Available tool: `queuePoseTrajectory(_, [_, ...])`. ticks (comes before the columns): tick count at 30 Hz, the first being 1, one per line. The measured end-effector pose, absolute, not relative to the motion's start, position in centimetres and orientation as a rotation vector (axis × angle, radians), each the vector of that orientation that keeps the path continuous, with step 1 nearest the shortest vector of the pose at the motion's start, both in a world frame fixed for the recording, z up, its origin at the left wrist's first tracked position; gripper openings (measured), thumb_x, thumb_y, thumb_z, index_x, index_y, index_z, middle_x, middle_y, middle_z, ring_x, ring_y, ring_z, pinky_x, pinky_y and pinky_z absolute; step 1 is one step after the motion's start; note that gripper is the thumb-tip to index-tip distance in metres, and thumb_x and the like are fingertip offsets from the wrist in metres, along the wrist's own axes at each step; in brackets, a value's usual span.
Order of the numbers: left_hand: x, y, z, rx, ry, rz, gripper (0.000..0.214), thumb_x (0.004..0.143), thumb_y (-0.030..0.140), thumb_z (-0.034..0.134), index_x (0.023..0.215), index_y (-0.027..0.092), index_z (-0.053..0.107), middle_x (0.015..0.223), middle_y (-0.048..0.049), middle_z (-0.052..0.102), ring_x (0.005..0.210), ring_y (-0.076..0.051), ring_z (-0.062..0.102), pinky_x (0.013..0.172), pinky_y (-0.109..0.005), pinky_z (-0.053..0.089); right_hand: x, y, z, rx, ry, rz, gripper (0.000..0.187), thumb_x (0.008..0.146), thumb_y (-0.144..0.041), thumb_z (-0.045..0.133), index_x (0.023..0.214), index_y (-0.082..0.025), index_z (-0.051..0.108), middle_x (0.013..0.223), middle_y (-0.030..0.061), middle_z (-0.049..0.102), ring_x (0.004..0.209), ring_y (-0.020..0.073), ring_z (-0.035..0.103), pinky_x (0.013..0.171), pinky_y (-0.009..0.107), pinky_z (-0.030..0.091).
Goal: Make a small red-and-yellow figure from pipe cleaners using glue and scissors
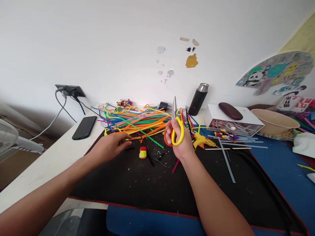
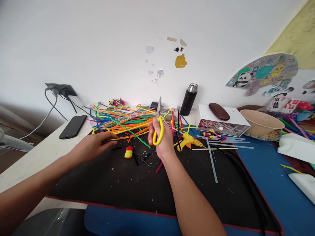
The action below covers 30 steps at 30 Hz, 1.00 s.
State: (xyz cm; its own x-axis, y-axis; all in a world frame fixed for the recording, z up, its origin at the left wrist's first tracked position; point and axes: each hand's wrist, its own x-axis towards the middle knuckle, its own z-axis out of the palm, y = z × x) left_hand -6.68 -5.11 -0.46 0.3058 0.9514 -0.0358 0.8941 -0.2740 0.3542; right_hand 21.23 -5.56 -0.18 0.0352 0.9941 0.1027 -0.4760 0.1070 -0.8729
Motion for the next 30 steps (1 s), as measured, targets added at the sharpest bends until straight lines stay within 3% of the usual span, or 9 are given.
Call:
queuePoseTrajectory(5, [-4.5, -5.7, 0.3, 2.117, 1.4, 0.49, 0.04, 0.095, 0.056, 0.058, 0.11, 0.023, 0.075, 0.087, -0.0031, 0.076, 0.074, -0.021, 0.065, 0.065, -0.028, 0.046, 21.0, -5.7, 0.0, -0.733, -0.894, 1.33, 0.048, 0.082, -0.065, 0.078, 0.083, -0.019, 0.064, 0.064, -0.0066, 0.053, 0.037, 0.0055, 0.046, 0.037, 0.021, 0.034])
queuePoseTrajectory(10, [-1.6, -6.0, 1.6, 1.686, 1.014, 0.581, 0.048, 0.096, 0.057, 0.061, 0.125, 0.018, 0.065, 0.1, -0.0092, 0.076, 0.072, -0.019, 0.067, 0.063, -0.03, 0.053, 19.6, -6.8, -0.5, -0.749, -1.079, 1.479, 0.044, 0.085, -0.063, 0.077, 0.086, -0.019, 0.066, 0.066, -0.0055, 0.058, 0.038, 0.0082, 0.054, 0.037, 0.021, 0.036])
queuePoseTrajectory(13, [-0.1, -5.8, 2.4, 1.575, 0.835, 0.552, 0.041, 0.096, 0.055, 0.063, 0.111, 0.017, 0.065, 0.095, -0.0107, 0.076, 0.079, -0.022, 0.072, 0.069, -0.031, 0.057, 19.1, -7.4, -0.6, -0.755, -1.166, 1.543, 0.045, 0.085, -0.064, 0.076, 0.087, -0.02, 0.068, 0.066, -0.0054, 0.06, 0.039, 0.0093, 0.057, 0.038, 0.021, 0.038])
queuePoseTrajectory(17, [0.9, -5.2, 2.2, 1.49, 0.81, 0.548, 0.036, 0.094, 0.053, 0.067, 0.102, 0.018, 0.063, 0.084, -0.0084, 0.075, 0.069, -0.018, 0.067, 0.06, -0.028, 0.054, 19.1, -7.5, -0.7, -0.76, -1.168, 1.544, 0.045, 0.087, -0.064, 0.074, 0.089, -0.02, 0.07, 0.061, -0.0056, 0.059, 0.041, 0.0108, 0.058, 0.042, 0.022, 0.043])
queuePoseTrajectory(20, [1.0, -4.9, 1.6, 1.485, 0.834, 0.582, 0.034, 0.092, 0.049, 0.07, 0.103, 0.018, 0.061, 0.08, -0.0054, 0.073, 0.06, -0.014, 0.063, 0.053, -0.024, 0.048, 19.3, -7.3, -0.7, -0.741, -1.127, 1.563, 0.045, 0.087, -0.064, 0.074, 0.091, -0.019, 0.068, 0.068, -0.0039, 0.063, 0.044, 0.0115, 0.062, 0.04, 0.021, 0.039])
queuePoseTrajectory(23, [1.3, -5.1, 1.3, 1.53, 0.849, 0.663, 0.036, 0.092, 0.044, 0.071, 0.114, 0.019, 0.058, 0.086, -0.0029, 0.072, 0.066, -0.015, 0.067, 0.057, -0.024, 0.051, 19.3, -7.2, -0.7, -0.726, -1.075, 1.589, 0.048, 0.085, -0.065, 0.076, 0.089, -0.019, 0.067, 0.073, -0.0032, 0.063, 0.045, 0.0113, 0.064, 0.036, 0.019, 0.032])
queuePoseTrajectory(26, [1.9, -5.4, 1.3, 1.595, 0.871, 0.778, 0.035, 0.094, 0.042, 0.067, 0.119, 0.019, 0.057, 0.089, -0.0024, 0.07, 0.074, -0.016, 0.07, 0.067, -0.027, 0.056, 19.2, -7.2, -0.6, -0.712, -1.003, 1.618, 0.051, 0.083, -0.068, 0.076, 0.09, -0.019, 0.065, 0.075, -0.0028, 0.065, 0.044, 0.011, 0.064, 0.038, 0.019, 0.035])
queuePoseTrajectory(30, [2.0, -5.0, 1.1, 1.711, 0.97, 0.869, 0.034, 0.096, 0.04, 0.064, 0.121, 0.018, 0.057, 0.087, -0.0016, 0.068, 0.073, -0.016, 0.067, 0.065, -0.026, 0.054, 19.1, -7.1, -0.5, -0.708, -0.918, 1.641, 0.055, 0.079, -0.073, 0.076, 0.092, -0.023, 0.056, 0.077, -0.0007, 0.069, 0.051, 0.0154, 0.069, 0.038, 0.019, 0.038])
